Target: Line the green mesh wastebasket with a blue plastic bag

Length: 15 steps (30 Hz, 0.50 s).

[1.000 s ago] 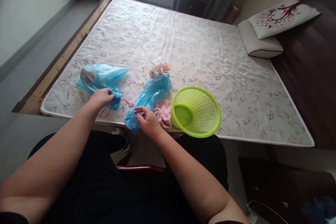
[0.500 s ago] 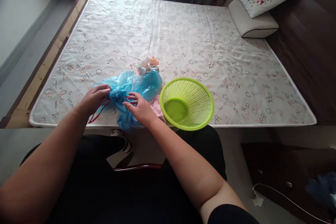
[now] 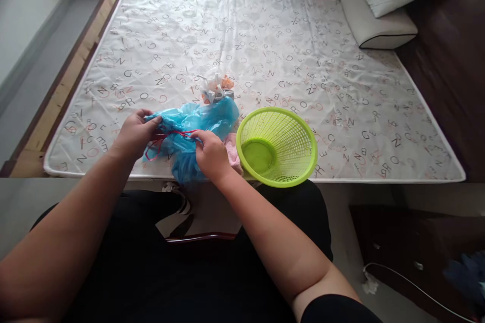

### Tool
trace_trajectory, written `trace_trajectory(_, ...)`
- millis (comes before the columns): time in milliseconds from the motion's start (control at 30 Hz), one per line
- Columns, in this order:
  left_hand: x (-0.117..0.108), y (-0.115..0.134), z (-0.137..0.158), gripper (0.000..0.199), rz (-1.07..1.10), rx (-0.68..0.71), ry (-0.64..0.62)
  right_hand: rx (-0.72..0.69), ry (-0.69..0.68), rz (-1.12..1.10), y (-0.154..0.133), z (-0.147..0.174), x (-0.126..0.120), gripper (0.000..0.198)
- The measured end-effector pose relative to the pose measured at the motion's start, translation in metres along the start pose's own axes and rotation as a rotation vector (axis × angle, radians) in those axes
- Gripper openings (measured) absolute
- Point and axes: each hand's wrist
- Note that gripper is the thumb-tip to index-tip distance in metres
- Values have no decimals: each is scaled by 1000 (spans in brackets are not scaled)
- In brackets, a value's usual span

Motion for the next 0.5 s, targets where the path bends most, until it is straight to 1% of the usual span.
trace_trajectory(67,-2,0,-3,31,26,-23,27,6,-53,135,-2,1,-1,27)
trace_trajectory(133,-3,0,-3,29,62,-31,16,27,-102,267,-7,2,-1,22)
trace_trajectory(200,-2,0,-1,27,79,-28,-14,29,-96,350,-12,3,-2,12)
trace_trajectory(233,-1,0,0,27,74,-17,-34,19,-62,361,-15,3,-3,9)
trace_trajectory(300,2,0,5,27,43,17,-94,-6,35,313,-20,2,-3,8)
trace_trajectory(333,4,-1,8,28,26,33,-135,-10,64,259,-21,1,-3,8)
trace_trajectory(367,6,-1,10,29,10,47,-180,4,61,192,-20,0,-2,12)
trace_trajectory(400,8,-3,12,30,-6,58,-224,39,22,120,-18,-1,-1,20)
trace_trajectory(433,10,-4,14,31,-24,66,-270,88,-45,53,-15,-3,0,28)
trace_trajectory(467,12,-5,15,32,-46,76,-314,140,-126,4,-12,-4,2,31)
trace_trajectory(500,13,-7,16,33,-71,91,-352,183,-197,-20,-7,-5,3,29)
Point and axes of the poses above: each hand's wrist, its own z-axis away from the middle knuckle, its own x-axis out of the palm, y = z × x, and after that the axes turned 1 degree about y, right-handed
